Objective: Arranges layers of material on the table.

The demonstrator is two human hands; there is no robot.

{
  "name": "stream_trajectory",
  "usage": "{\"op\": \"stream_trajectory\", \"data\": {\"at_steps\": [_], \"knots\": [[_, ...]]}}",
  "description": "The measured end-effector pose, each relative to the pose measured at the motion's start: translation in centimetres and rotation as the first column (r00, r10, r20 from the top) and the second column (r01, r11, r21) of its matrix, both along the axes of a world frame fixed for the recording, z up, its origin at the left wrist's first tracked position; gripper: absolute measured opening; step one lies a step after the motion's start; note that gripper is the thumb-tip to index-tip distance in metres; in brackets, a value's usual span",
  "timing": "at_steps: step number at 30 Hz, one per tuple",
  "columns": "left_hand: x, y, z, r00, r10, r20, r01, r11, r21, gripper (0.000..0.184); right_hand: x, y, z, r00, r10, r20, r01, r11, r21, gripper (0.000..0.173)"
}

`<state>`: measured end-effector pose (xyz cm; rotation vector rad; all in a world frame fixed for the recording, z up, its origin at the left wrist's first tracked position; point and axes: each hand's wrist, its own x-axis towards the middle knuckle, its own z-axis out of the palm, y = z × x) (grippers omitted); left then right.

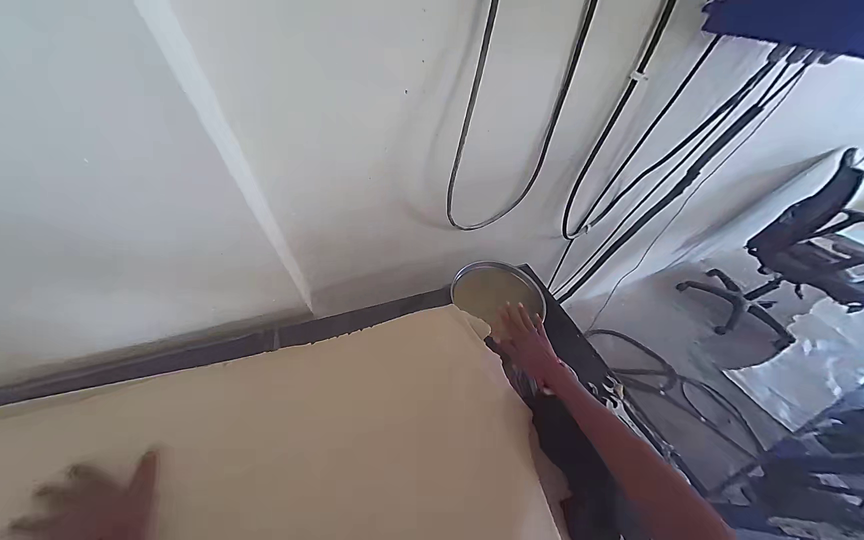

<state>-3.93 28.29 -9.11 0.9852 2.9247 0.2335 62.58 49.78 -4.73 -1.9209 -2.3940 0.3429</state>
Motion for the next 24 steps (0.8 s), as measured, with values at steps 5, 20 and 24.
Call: {"op": "stream_trajectory", "data": {"at_steps": [5, 20, 24], "knots": [[13.8, 8.6, 1.2, 0.964, -0.264, 0.037, 0.265, 0.964, -0.020, 0.106, 1.0, 9.2, -3.3, 0.991, -0.130, 0.028, 0.133, 0.982, -0.132, 0.083], [28.0, -11.1, -0.4, 0.584, -0.809, 0.069, 0.801, 0.588, 0.117, 0.073, 0.0, 6.4, -1.9, 0.499, -0.214, -0.840, 0.452, 0.891, 0.041, 0.055], [21.7, -16.0, -0.4, 0.730, -0.683, 0.024, 0.678, 0.728, 0.106, 0.079, -5.6, -0.2, -1.3, 0.575, -0.138, -0.806, 0.208, 0.978, -0.019, 0.056]]}}
